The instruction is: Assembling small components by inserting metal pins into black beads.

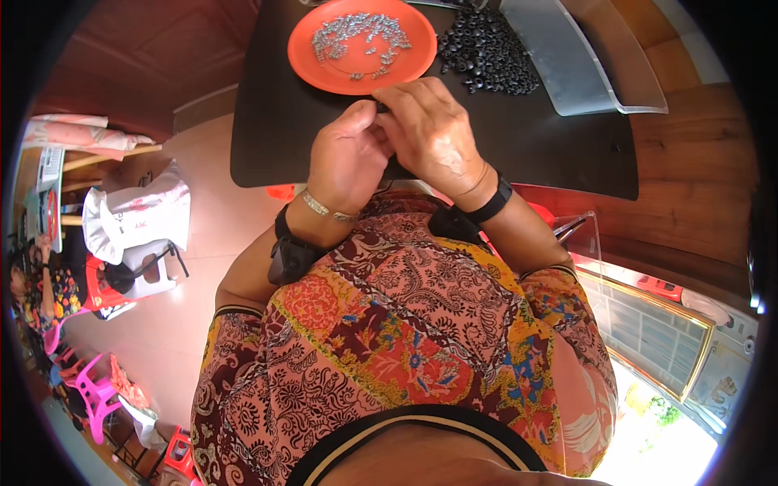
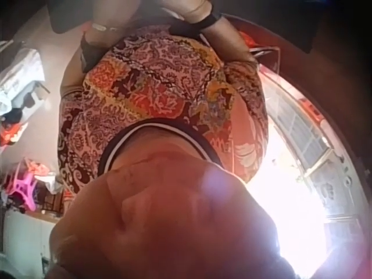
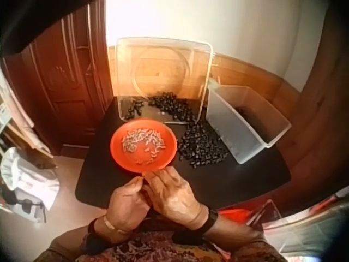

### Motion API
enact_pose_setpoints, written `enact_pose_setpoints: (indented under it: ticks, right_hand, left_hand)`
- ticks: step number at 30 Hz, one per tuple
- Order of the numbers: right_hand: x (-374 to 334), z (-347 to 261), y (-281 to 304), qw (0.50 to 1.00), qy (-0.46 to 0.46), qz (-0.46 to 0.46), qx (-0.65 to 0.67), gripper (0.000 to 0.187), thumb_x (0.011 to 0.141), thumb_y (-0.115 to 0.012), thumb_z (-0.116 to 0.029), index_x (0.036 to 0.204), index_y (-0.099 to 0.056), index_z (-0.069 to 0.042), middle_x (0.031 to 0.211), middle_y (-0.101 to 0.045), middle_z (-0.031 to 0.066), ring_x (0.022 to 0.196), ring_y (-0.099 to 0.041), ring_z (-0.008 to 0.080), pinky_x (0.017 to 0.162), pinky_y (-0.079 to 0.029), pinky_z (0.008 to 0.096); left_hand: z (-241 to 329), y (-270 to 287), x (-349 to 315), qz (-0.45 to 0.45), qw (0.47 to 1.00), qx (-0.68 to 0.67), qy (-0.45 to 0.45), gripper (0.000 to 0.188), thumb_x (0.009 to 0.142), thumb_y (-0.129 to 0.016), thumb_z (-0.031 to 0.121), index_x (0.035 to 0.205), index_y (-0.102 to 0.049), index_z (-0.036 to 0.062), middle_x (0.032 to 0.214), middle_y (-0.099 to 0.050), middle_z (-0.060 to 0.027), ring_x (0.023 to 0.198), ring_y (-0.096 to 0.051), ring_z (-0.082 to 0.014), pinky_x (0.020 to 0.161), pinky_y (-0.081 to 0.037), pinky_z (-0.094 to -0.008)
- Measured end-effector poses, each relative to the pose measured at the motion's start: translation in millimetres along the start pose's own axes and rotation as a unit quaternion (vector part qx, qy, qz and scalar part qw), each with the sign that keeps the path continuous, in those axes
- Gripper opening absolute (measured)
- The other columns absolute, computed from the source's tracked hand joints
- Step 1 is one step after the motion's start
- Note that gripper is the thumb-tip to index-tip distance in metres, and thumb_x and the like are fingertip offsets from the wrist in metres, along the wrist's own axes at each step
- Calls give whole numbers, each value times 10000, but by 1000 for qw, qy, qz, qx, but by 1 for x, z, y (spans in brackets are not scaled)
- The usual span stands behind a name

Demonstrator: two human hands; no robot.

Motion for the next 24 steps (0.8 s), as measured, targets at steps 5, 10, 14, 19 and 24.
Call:
enact_pose_setpoints:
  ticks: [5, 10, 14, 19, 24]
  right_hand:
    - [1, -5, -13, 998, 28, -62, -10, 274, 718, -660, -35, 989, -617, -32, 927, -622, 109, 896, -601, 293, 780, -510, 356]
    - [0, -3, -9, 998, 26, -61, 1, 292, 690, -686, -44, 976, -628, -43, 921, -630, 96, 867, -603, 291, 766, -514, 359]
    - [22, 20, 41, 996, 62, 19, -63, 277, 698, -733, -44, 961, -652, -75, 883, -655, 77, 816, -612, 285, 714, -513, 368]
    - [65, 80, 152, 927, -51, 152, -340, 228, 797, -615, -38, 1021, -631, 1, 967, -635, 155, 918, -601, 320, 800, -486, 382]
    - [70, 109, 149, 917, 58, 142, -369, 167, 801, -696, -127, 966, -698, -102, 942, -684, 72, 860, -644, 262, 764, -510, 345]
  left_hand:
    - [1, 12, -2, 20, 1000, -16, -5, 159, 944, -439, 172, 1000, -551, 73, 996, -579, -25, 928, -537, -150, 886, -410, -326]
    - [2, 5, -4, 21, 999, -30, 11, 190, 944, -443, 169, 1044, -554, 52, 1001, -591, -40, 953, -543, -155, 902, -407, -315]
    - [13, -9, -8, -34, 999, 35, 9, 253, 935, -469, 204, 1089, -555, 23, 994, -609, -76, 939, -571, -196, 880, -428, -321]
    - [12, 9, -9, 5, 997, 63, 49, 291, 942, -464, 225, 1099, -551, -4, 1048, -602, -111, 963, -584, -232, 864, -455, -332]
    - [7, 14, -7, 8, 996, 57, 73, 248, 939, -482, 222, 1035, -576, 13, 1003, -614, -102, 921, -594, -229, 839, -460, -327]
Point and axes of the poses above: each hand's wrist, its own x-axis towards the middle knuckle, its own y-axis out of the back of the hand, z = x × y, the point moved 7 cm from there along x, towards the middle knuckle
